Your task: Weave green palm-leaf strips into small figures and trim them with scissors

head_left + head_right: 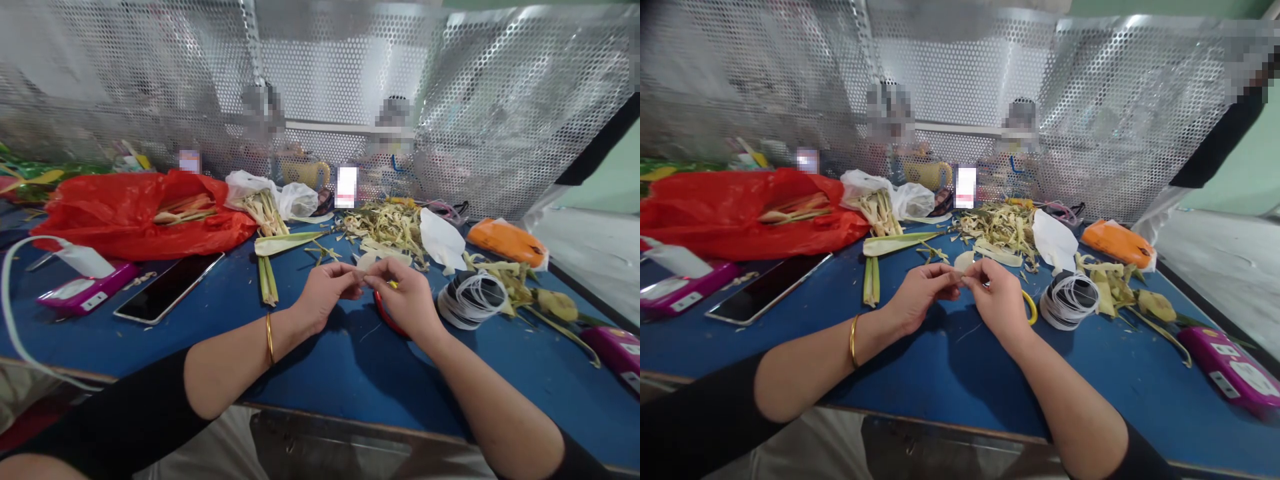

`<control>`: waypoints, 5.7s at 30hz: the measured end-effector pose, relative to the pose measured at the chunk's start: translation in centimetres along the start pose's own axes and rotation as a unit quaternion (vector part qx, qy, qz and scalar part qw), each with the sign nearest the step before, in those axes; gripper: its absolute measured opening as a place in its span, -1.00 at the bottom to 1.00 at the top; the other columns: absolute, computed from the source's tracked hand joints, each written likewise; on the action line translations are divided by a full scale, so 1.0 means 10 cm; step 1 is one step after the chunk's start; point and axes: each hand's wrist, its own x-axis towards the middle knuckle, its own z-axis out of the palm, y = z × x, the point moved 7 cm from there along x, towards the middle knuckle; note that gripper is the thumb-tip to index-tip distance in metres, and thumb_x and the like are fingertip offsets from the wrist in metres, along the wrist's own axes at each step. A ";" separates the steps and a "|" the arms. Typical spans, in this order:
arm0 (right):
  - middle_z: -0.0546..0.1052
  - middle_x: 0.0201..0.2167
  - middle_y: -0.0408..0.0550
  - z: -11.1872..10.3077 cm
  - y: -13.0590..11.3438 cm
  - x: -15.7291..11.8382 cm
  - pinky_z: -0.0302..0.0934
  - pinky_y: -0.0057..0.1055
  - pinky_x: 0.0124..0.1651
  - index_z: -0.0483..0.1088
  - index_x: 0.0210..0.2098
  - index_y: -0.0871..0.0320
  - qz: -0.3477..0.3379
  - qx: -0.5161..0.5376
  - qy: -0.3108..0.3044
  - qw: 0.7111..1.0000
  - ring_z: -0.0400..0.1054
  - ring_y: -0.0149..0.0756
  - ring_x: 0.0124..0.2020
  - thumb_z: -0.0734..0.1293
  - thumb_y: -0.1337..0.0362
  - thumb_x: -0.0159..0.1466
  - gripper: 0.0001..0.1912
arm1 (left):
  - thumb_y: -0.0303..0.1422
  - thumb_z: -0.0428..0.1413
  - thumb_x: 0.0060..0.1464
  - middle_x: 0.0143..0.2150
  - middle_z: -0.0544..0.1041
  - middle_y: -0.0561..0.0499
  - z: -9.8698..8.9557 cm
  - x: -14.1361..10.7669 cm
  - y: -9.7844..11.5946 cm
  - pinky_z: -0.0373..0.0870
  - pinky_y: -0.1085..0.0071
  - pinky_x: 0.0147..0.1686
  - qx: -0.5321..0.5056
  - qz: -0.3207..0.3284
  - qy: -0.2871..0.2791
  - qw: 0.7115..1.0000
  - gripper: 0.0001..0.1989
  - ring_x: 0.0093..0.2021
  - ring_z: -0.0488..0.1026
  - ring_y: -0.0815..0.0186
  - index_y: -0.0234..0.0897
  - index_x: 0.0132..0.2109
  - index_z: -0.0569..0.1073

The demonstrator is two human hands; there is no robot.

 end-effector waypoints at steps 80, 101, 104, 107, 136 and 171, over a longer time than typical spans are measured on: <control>0.48 -0.47 -0.15 0.02 0.01 0.01 0.18 -0.42 -0.29 0.36 -0.46 0.13 -0.014 -0.010 -0.016 1.000 0.34 -0.33 -0.39 0.28 0.35 0.17 -0.92 | -0.38 0.26 -0.20 -0.54 0.50 0.04 -0.01 -0.01 -0.03 0.40 0.47 -0.42 -0.008 -0.018 0.022 1.000 -0.86 -0.52 0.43 0.41 -0.36 -0.45 0.51; 0.49 -0.34 -0.08 0.03 -0.13 -0.02 0.15 -0.38 -0.23 0.36 -0.28 0.09 -0.096 -0.147 -0.026 0.984 0.35 -0.25 -0.29 0.24 0.38 0.22 -0.89 | -0.34 0.25 -0.19 -0.53 0.47 0.04 -0.01 -0.05 -0.03 0.34 0.50 -0.52 -0.024 -0.030 0.035 0.999 -0.85 -0.56 0.33 0.45 -0.35 -0.50 0.49; 0.49 -0.33 -0.07 0.04 -0.17 -0.03 0.15 -0.37 -0.22 0.36 -0.32 0.09 -0.119 -0.160 -0.034 0.979 0.35 -0.24 -0.27 0.21 0.39 0.25 -0.89 | -0.37 0.23 -0.19 -0.53 0.46 0.04 0.00 -0.05 -0.05 0.32 0.50 -0.53 -0.040 -0.053 0.022 0.998 -0.90 -0.56 0.32 0.45 -0.34 -0.51 0.50; 0.49 -0.34 -0.07 0.05 -0.16 -0.02 0.15 -0.37 -0.20 0.35 -0.36 0.08 -0.118 -0.153 -0.033 0.981 0.35 -0.23 -0.27 0.20 0.39 0.26 -0.87 | -0.39 0.22 -0.18 -0.51 0.47 0.03 0.01 -0.04 -0.05 0.34 0.50 -0.51 -0.044 -0.055 0.010 0.997 -0.91 -0.55 0.35 0.45 -0.33 -0.49 0.50; 0.48 -0.40 -0.11 -0.01 -0.09 -0.01 0.17 -0.42 -0.25 0.38 -0.39 0.11 -0.074 -0.072 0.000 0.995 0.34 -0.30 -0.34 0.27 0.37 0.21 -0.93 | -0.29 0.25 -0.16 -0.51 0.45 0.04 0.00 -0.04 -0.02 0.39 0.47 -0.49 -0.028 -0.024 0.014 0.999 -0.81 -0.55 0.35 0.44 -0.34 -0.47 0.46; 0.47 -0.43 -0.15 0.01 -0.10 -0.03 0.16 -0.42 -0.27 0.34 -0.33 0.10 -0.072 -0.087 -0.003 0.994 0.34 -0.32 -0.38 0.26 0.35 0.24 -0.96 | -0.30 0.19 -0.08 -0.54 0.48 0.05 -0.02 -0.04 0.09 0.35 0.53 -0.48 0.077 0.060 0.038 0.994 -0.81 -0.54 0.38 0.45 -0.35 -0.49 0.47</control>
